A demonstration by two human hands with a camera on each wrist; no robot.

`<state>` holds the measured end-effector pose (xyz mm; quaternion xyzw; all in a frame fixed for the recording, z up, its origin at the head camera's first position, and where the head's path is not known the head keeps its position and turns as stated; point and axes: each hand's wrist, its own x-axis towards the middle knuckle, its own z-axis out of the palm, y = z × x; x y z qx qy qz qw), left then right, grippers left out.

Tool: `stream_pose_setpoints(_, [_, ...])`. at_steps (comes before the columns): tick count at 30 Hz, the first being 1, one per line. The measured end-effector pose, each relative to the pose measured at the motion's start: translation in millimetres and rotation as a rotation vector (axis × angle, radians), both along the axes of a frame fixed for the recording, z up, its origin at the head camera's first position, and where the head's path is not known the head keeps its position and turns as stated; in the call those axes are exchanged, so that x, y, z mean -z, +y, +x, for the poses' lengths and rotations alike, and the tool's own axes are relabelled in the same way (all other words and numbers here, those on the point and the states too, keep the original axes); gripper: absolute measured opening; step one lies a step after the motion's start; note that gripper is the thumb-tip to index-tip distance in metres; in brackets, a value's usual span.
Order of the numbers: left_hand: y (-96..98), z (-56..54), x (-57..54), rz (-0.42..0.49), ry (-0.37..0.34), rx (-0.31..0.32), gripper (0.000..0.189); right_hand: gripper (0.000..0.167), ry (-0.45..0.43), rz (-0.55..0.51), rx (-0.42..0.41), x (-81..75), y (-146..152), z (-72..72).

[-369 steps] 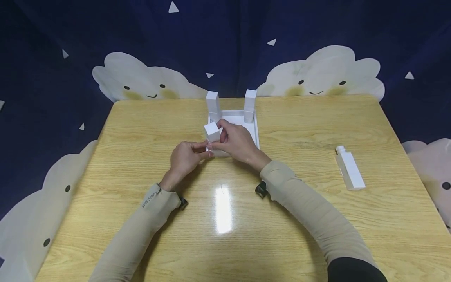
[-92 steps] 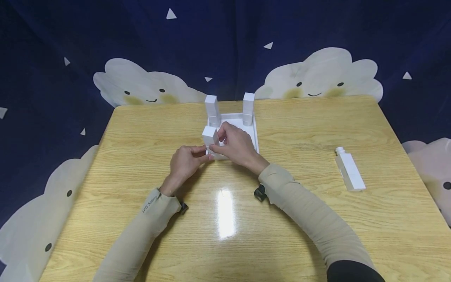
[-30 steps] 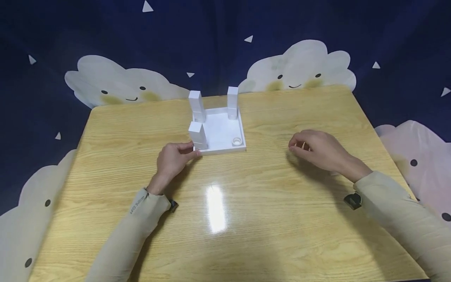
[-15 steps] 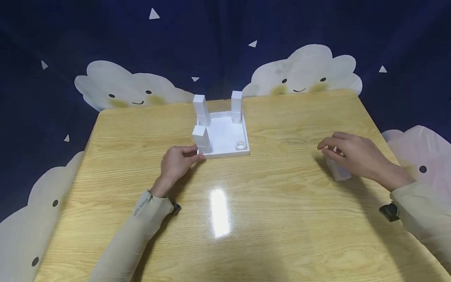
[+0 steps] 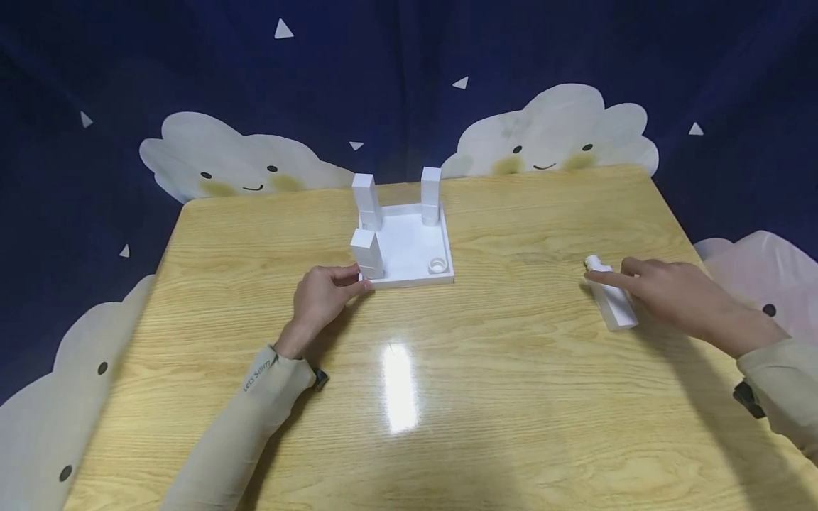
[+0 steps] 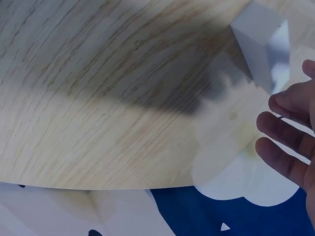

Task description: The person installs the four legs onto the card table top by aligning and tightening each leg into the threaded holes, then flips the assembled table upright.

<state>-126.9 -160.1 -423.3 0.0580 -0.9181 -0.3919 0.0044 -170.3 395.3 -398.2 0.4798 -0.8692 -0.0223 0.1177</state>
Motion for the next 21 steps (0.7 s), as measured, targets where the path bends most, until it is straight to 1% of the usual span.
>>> stream_pose_setpoints(3, [-0.3, 0.0, 2.0, -0.005, 0.013, 0.001, 0.038, 0.094, 0.019, 0.002, -0.037, 4.6, 1, 0.1])
stream_pose_setpoints(5, [-0.3, 0.2, 2.8, -0.008, 0.02, -0.001, 0.038, 0.09, 0.033, -0.005, -0.061, 8.1, 1, -0.5])
stream_pose_setpoints(6, [-0.2, 0.3, 2.8, -0.009, 0.021, -0.002, 0.038, 0.09, 0.035, -0.007, -0.067, 9.2, 1, -0.5])
stream_pose_setpoints(10, [0.0, 0.6, 1.9, -0.007, 0.021, 0.003, 0.039, 0.07, 0.06, -0.01, -0.104, 15.3, 4, -2.8])
stream_pose_setpoints(12, [0.1, 0.5, 1.3, -0.003, 0.022, 0.006, 0.039, 0.068, 0.069, 0.001, -0.112, 17.6, 5, -3.7])
stream_pose_setpoints(16, [-0.1, 0.3, 0.5, 0.002, 0.025, 0.008, 0.04, 0.071, 0.075, -0.006, -0.119, 22.3, 7, -6.1])
stream_pose_setpoints(18, [-0.1, 0.4, 0.4, 0.002, 0.025, 0.007, 0.041, 0.066, 0.074, -0.021, -0.121, 24.9, 8, -7.6])
stream_pose_setpoints(19, [-0.1, 0.5, 0.3, 0.0, 0.025, 0.006, 0.04, 0.062, 0.076, -0.03, -0.124, 26.1, 8, -8.3])
stream_pose_setpoints(21, [-0.2, 0.7, 0.7, -0.001, 0.025, 0.004, 0.04, 0.047, 0.087, -0.036, -0.131, 28.4, 9, -9.9])
